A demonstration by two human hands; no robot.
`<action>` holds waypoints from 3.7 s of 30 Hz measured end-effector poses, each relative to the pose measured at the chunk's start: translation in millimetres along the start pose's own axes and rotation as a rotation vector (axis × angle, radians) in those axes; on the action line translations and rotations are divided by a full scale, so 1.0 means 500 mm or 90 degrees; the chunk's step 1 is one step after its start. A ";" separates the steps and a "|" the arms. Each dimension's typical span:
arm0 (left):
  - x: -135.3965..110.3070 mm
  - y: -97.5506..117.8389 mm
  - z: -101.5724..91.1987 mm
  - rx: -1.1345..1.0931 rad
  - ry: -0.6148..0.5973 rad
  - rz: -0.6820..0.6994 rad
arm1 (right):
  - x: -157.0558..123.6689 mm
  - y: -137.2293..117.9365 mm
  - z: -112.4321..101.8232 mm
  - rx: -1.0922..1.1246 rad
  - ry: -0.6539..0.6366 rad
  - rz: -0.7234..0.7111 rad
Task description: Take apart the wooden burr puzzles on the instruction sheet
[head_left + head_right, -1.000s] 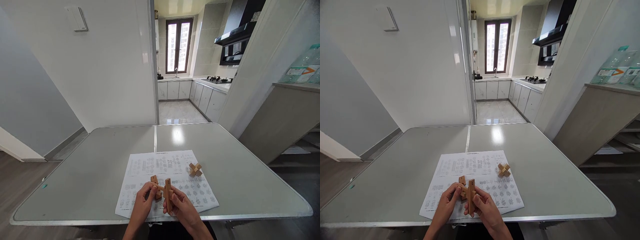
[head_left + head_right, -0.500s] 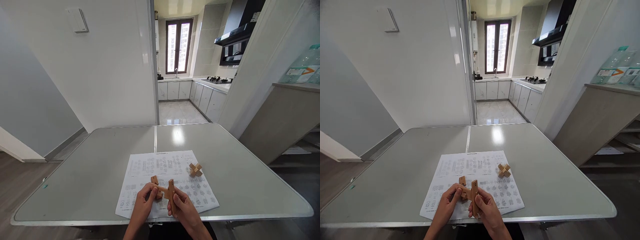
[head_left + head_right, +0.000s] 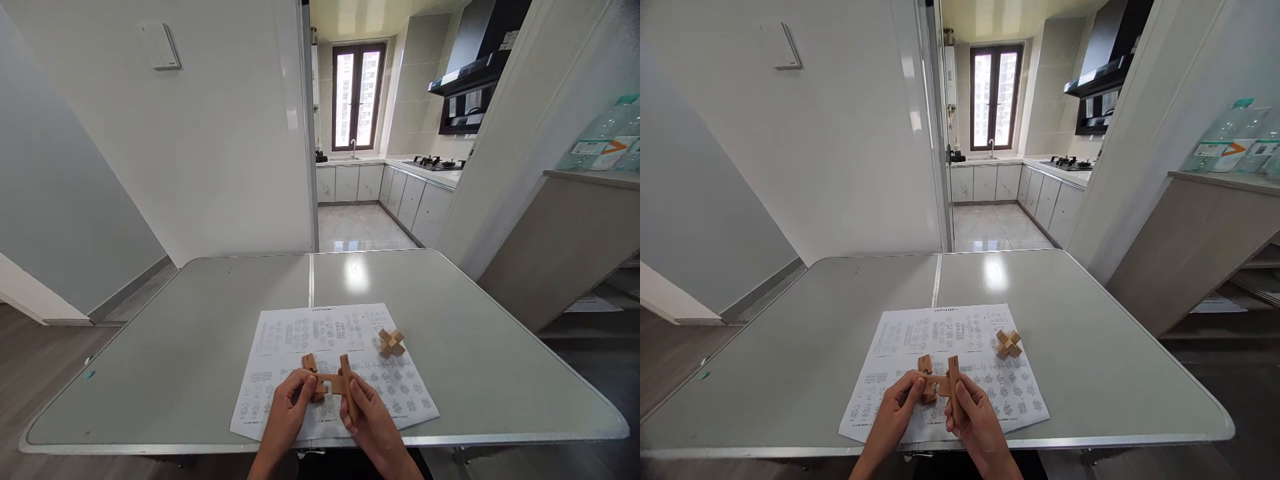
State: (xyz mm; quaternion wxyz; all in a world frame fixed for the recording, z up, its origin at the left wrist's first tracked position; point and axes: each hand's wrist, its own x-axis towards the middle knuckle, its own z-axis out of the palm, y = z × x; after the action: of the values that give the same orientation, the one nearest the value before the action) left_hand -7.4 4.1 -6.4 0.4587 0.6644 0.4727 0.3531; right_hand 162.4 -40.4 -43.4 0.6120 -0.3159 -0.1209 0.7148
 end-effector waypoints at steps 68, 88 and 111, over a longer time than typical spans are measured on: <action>-0.011 -0.006 0.000 -0.077 -0.144 -0.033 | -0.044 -0.014 0.054 -0.106 -0.030 -0.031; -0.003 -0.012 0.004 -0.104 0.026 -0.064 | -0.032 -0.078 0.035 -0.286 0.077 -0.186; -0.050 -0.043 -0.033 0.387 0.161 -0.058 | 0.037 -0.040 -0.007 -0.811 0.129 -0.373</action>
State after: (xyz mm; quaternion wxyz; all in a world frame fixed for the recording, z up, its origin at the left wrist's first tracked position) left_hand -36.4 -12.4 -22.2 0.1923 0.7002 0.6386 0.2548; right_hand 179.3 -19.0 -40.6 0.4834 -0.6319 -0.5383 0.2778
